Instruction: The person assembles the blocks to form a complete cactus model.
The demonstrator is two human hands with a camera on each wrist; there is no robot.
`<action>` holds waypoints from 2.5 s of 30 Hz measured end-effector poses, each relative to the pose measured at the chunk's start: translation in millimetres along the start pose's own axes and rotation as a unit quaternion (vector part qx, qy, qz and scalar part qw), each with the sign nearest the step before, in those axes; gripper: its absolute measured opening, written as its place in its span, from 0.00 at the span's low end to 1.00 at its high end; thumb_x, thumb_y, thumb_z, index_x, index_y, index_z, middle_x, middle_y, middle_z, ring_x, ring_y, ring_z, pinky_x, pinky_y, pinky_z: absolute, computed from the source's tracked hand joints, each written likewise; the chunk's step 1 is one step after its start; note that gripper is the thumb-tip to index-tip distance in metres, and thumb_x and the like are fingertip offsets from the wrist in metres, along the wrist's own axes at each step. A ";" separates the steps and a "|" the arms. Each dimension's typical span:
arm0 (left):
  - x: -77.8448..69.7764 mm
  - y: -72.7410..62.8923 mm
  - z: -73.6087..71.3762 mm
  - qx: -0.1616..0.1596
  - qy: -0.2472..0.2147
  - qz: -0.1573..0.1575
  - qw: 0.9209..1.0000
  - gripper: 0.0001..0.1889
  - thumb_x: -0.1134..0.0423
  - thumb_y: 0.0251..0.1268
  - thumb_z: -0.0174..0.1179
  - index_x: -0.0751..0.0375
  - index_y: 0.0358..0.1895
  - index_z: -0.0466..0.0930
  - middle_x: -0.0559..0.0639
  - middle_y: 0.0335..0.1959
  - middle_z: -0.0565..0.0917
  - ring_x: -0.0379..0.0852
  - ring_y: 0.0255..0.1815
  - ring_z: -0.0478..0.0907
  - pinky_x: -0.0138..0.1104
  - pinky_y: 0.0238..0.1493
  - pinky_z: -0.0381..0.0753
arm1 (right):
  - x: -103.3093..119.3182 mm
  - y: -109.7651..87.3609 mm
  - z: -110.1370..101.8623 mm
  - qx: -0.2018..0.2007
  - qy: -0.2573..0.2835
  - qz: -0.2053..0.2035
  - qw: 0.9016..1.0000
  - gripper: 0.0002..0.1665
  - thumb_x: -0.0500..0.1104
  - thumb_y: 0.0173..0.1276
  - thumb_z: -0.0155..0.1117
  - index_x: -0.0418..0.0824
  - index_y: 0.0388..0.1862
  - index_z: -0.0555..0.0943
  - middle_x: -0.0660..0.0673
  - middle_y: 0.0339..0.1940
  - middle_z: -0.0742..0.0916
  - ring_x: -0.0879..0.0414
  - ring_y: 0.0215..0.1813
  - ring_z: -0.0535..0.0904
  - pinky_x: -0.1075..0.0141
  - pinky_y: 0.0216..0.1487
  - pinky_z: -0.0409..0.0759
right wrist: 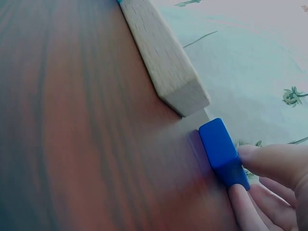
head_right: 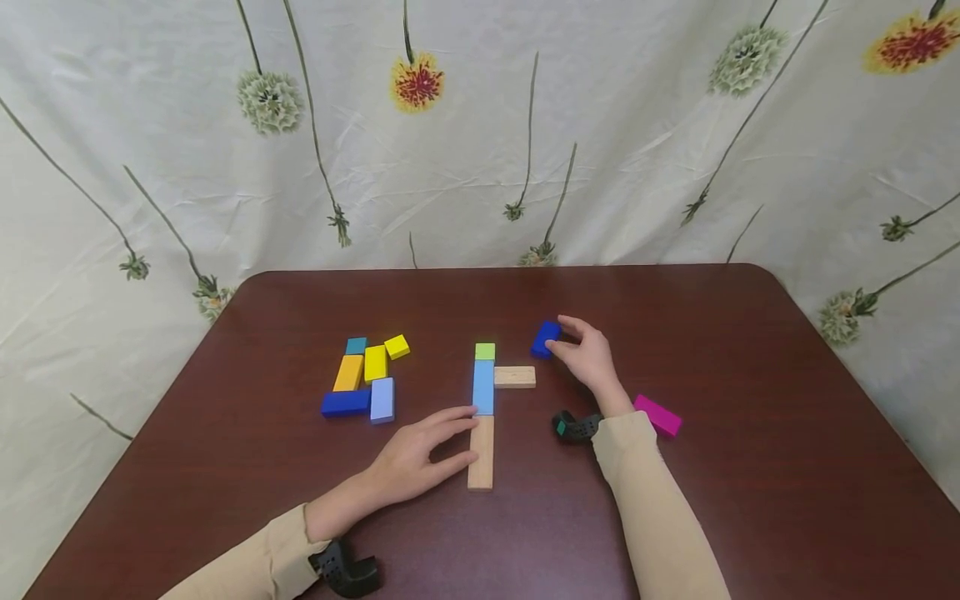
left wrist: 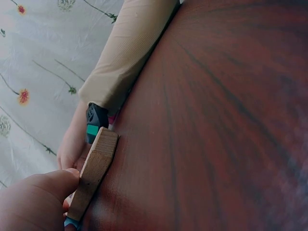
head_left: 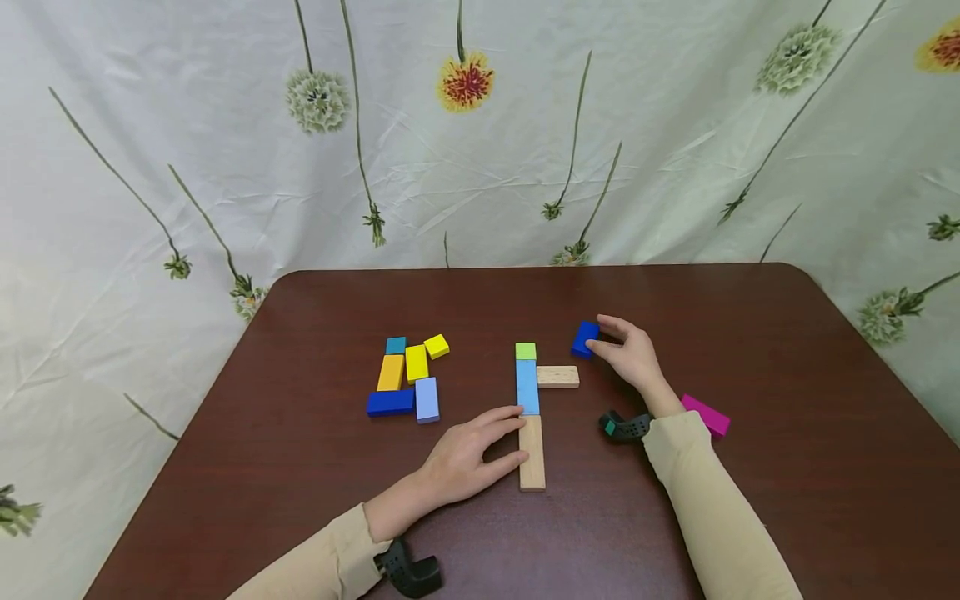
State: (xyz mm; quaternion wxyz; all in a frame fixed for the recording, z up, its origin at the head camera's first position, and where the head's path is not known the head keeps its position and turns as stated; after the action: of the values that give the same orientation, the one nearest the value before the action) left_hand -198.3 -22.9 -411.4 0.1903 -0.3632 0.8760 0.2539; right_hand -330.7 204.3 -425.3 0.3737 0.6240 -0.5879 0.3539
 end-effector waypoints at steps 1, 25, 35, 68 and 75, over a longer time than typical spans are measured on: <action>-0.1 0.0 0.0 0.000 0.000 0.000 1.000 0.25 0.48 0.65 0.57 0.56 0.61 0.75 0.45 0.63 0.72 0.39 0.61 0.71 0.37 0.55 0.74 | -0.5 -0.2 -0.3 -0.004 0.001 0.004 1.000 0.33 0.42 0.65 0.64 0.35 0.67 0.67 0.34 0.63 0.74 0.42 0.64 0.69 0.51 0.59 0.71; -1.0 0.2 -0.5 0.003 0.000 -0.005 1.000 0.25 0.48 0.64 0.57 0.56 0.61 0.75 0.46 0.63 0.72 0.39 0.61 0.71 0.37 0.55 0.74 | 21.0 -6.0 23.8 0.058 0.011 -0.073 0.996 0.27 0.35 0.67 0.60 0.31 0.64 0.70 0.34 0.63 0.74 0.42 0.58 0.75 0.55 0.55 0.74; -0.6 -0.1 -0.5 0.003 0.000 -0.006 1.000 0.25 0.48 0.65 0.57 0.56 0.61 0.75 0.45 0.63 0.72 0.39 0.61 0.71 0.37 0.55 0.74 | 38.9 -16.5 25.2 0.073 0.003 -0.078 0.994 0.26 0.32 0.67 0.58 0.26 0.64 0.68 0.30 0.63 0.73 0.38 0.60 0.73 0.52 0.56 0.73; 0.0 -0.2 0.0 0.002 -0.002 -0.002 1.000 0.25 0.48 0.65 0.57 0.56 0.61 0.75 0.46 0.63 0.72 0.39 0.61 0.71 0.37 0.55 0.74 | 18.9 -15.5 18.7 0.027 0.014 -0.074 0.997 0.26 0.38 0.68 0.60 0.32 0.63 0.71 0.33 0.60 0.77 0.42 0.58 0.75 0.54 0.56 0.74; -0.4 -0.5 -0.8 0.000 -0.002 0.000 1.000 0.25 0.48 0.65 0.57 0.57 0.61 0.75 0.46 0.63 0.72 0.39 0.61 0.71 0.37 0.55 0.74 | 18.0 -27.9 10.8 -0.021 0.019 -0.100 0.995 0.24 0.41 0.67 0.62 0.35 0.61 0.74 0.36 0.57 0.80 0.43 0.55 0.78 0.53 0.53 0.75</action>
State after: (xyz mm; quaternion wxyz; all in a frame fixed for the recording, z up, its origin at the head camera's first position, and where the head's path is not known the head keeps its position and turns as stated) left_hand -197.8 -23.5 -410.6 0.1918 -0.3632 0.8755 0.2546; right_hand -301.8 187.2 -415.9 0.4317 0.6649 -0.5225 0.3139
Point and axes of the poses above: each hand's wrist, its own y-axis towards the middle knuckle, its own z-axis out of the palm, x = y × z, the point moved 9 cm from there along y, towards the middle knuckle
